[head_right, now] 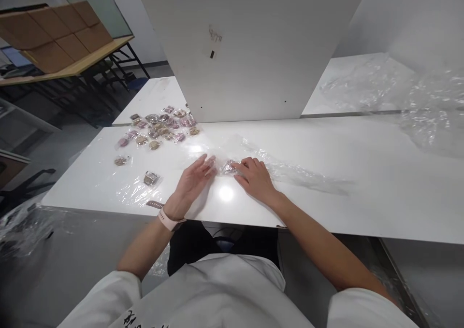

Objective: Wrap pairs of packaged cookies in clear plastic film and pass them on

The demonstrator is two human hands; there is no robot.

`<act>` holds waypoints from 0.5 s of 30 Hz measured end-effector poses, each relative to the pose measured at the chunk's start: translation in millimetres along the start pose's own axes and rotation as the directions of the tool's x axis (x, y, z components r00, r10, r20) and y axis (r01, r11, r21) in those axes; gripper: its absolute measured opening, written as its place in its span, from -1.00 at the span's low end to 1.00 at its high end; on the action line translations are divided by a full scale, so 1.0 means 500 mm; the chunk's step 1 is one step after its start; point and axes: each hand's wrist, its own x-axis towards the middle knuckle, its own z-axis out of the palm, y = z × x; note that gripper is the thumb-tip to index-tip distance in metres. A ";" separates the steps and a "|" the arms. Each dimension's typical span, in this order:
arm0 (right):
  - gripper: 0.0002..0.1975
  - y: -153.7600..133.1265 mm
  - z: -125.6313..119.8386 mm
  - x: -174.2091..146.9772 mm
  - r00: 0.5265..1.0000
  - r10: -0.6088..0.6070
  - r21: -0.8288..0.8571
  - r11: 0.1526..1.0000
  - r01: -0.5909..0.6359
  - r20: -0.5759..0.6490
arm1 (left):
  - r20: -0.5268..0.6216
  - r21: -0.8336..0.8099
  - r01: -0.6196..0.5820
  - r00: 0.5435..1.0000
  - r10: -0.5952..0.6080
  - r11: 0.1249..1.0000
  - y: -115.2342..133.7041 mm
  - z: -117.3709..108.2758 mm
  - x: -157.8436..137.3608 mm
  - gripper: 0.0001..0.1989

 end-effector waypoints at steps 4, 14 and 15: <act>-0.70 0.009 0.007 0.004 1.000 0.003 0.008 1.000 -0.003 -0.013 | 0.470 0.600 -0.516 0.846 0.254 0.611 -0.059 0.043 0.022 -0.41; -0.79 -0.035 -0.056 -0.134 0.957 0.166 -0.129 0.971 -0.201 -0.237 | 0.800 0.567 -0.751 0.600 0.009 -0.337 -0.116 0.013 0.079 -0.27; -0.78 -0.030 -0.066 -0.159 0.937 0.237 -0.211 0.932 -0.294 -0.257 | 0.800 0.563 -0.745 0.601 0.008 -0.356 -0.117 0.012 0.079 -0.26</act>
